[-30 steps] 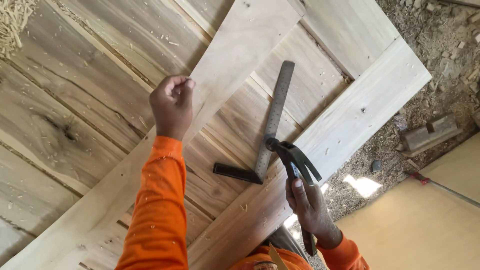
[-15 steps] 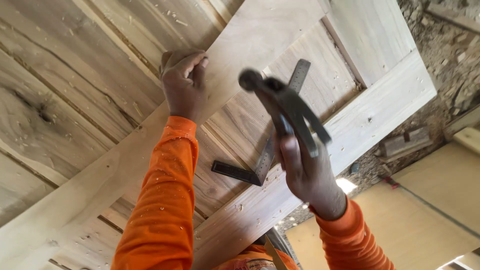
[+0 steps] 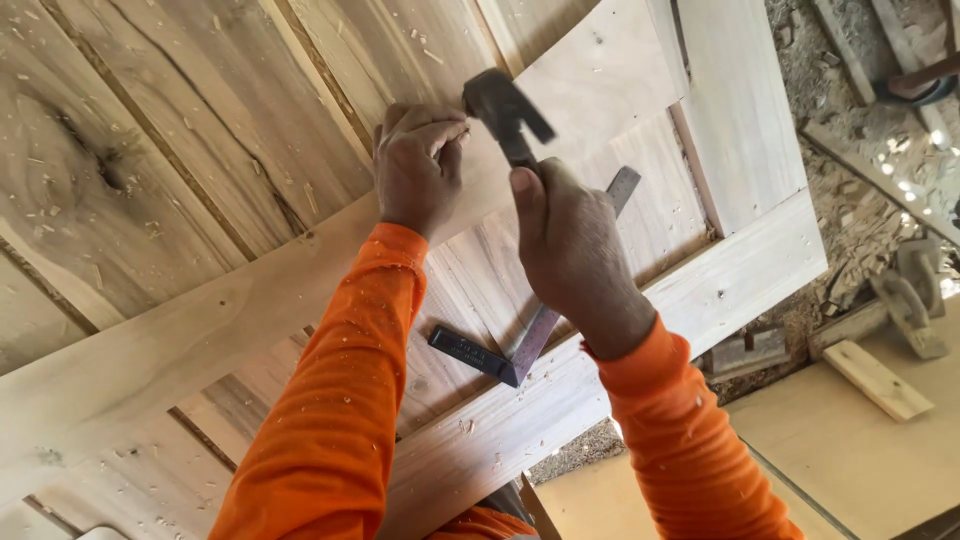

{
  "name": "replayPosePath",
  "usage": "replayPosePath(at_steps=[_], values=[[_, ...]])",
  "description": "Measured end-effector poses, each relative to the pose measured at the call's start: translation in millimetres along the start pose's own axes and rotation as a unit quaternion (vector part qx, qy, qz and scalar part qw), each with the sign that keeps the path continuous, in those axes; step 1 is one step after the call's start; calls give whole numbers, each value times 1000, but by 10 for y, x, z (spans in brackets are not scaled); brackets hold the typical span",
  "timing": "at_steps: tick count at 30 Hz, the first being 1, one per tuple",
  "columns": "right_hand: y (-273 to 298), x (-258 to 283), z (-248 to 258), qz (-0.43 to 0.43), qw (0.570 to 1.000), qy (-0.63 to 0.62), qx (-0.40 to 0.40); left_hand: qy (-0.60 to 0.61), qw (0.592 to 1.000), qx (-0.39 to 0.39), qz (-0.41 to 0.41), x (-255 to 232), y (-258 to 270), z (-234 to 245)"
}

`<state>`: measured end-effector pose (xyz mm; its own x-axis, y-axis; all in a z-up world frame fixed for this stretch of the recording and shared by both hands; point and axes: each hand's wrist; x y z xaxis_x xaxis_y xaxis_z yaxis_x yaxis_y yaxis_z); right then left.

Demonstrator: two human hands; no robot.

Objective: The person hammers nails into a large wooden gate frame lying on the workshop floor. They repeatedly take nails from a small plastic container, position each nail on the wood, and drive it in with a claw hammer, working along the curved wooden brace.

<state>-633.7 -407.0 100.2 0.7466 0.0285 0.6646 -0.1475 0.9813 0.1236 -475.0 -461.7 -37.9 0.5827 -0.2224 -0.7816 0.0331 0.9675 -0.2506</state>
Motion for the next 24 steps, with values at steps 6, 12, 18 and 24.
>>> replayPosePath(at_steps=[6,12,18,24], values=[[86,316,223,-23,999,-36,-17,-5,999,-35,-13,25,161,197],[-28,79,20,3,999,42,-10,-143,987,-70,-2,20,313,322],[255,102,-12,2,996,-79,-32,-98,994,-35,33,-9,369,341],[27,-152,-139,-27,999,2,-42,-104,993,-62,8,21,274,264]])
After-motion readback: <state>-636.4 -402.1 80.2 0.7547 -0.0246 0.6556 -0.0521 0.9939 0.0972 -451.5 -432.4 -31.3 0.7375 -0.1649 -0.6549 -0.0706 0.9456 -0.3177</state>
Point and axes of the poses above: each hand's wrist, its own y-axis away from the middle knuckle, its own z-axis out of the back of the hand, x = y × z, and after that the axes turned 3 degrees about x, right-handed
